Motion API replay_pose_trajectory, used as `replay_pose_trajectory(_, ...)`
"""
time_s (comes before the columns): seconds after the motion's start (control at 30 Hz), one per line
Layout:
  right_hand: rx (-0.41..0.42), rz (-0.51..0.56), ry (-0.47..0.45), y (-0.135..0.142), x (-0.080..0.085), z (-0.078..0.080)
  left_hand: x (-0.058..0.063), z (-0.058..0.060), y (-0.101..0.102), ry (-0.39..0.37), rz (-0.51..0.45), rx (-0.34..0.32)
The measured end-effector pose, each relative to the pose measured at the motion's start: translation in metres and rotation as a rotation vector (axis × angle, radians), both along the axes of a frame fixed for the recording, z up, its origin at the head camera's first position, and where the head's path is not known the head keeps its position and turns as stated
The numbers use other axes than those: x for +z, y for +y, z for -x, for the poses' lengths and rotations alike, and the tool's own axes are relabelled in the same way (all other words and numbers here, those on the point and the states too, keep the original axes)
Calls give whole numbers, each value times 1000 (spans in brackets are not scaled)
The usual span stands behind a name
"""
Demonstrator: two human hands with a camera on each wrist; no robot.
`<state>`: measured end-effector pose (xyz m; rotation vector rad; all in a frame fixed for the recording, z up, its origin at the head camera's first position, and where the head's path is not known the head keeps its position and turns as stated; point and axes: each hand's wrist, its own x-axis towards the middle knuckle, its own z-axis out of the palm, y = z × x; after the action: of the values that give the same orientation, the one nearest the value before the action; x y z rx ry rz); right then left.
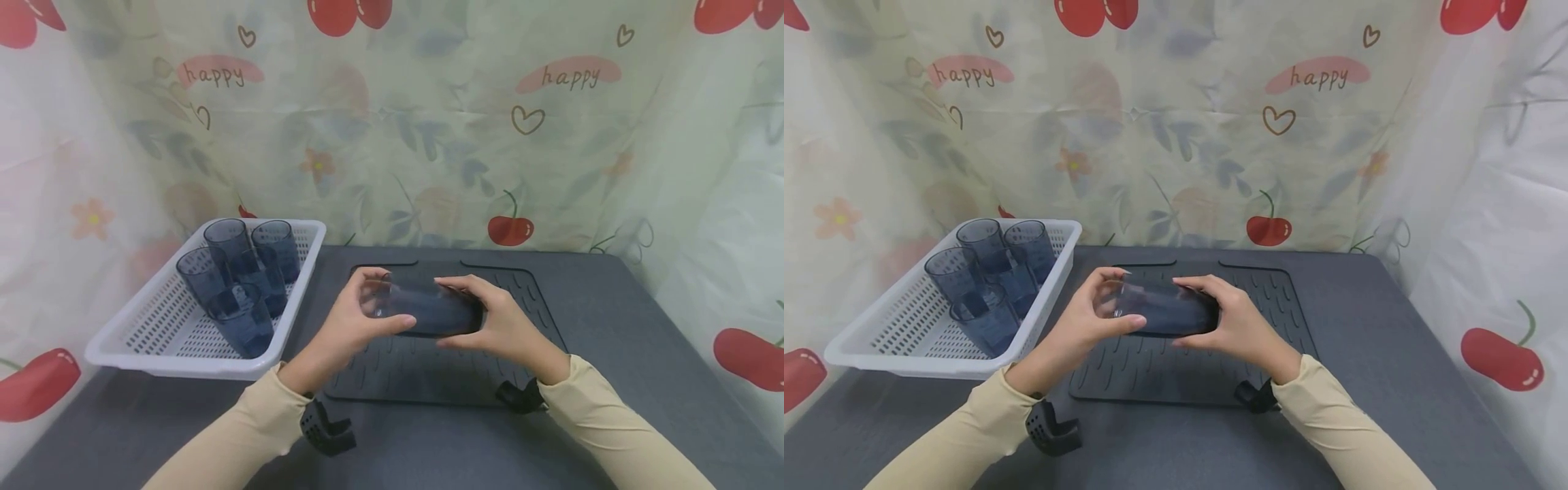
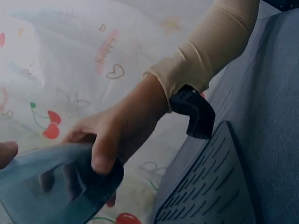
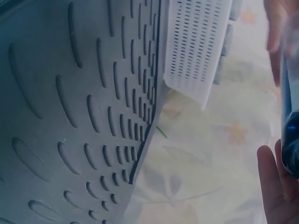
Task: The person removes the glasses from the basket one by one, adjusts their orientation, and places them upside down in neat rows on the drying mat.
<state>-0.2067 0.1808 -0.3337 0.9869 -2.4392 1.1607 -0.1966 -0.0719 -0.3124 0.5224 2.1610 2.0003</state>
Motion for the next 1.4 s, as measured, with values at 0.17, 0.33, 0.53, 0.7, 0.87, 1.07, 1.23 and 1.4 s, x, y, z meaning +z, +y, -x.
replay_pose_trajectory(0.17,8,31,-57,5,5,-2,-1,4,-6,-32,63,-50)
replay_pose_trajectory(0.33,3,92,-108,8,10,-3,-7,10,-11,-26,120,-104)
replay_pose_trajectory(0.53,13,154,-143,9,13,-3,-19,20,-14,17,189,-183)
replay_pose_trajectory(0.7,20,196,-175,8,13,-3,-25,24,-14,41,225,-245)
replay_pose_trajectory(0.87,42,219,-175,5,11,-2,-32,25,-11,57,270,-265)
replay_pose_trajectory(1.07,66,245,-181,-1,10,-1,-37,25,-5,62,307,-271)
replay_pose_trajectory(1.23,97,272,-204,-7,10,-2,-38,23,0,71,362,-252)
replay_pose_trajectory(1.4,90,275,-221,-10,9,-4,-39,22,4,45,381,-256)
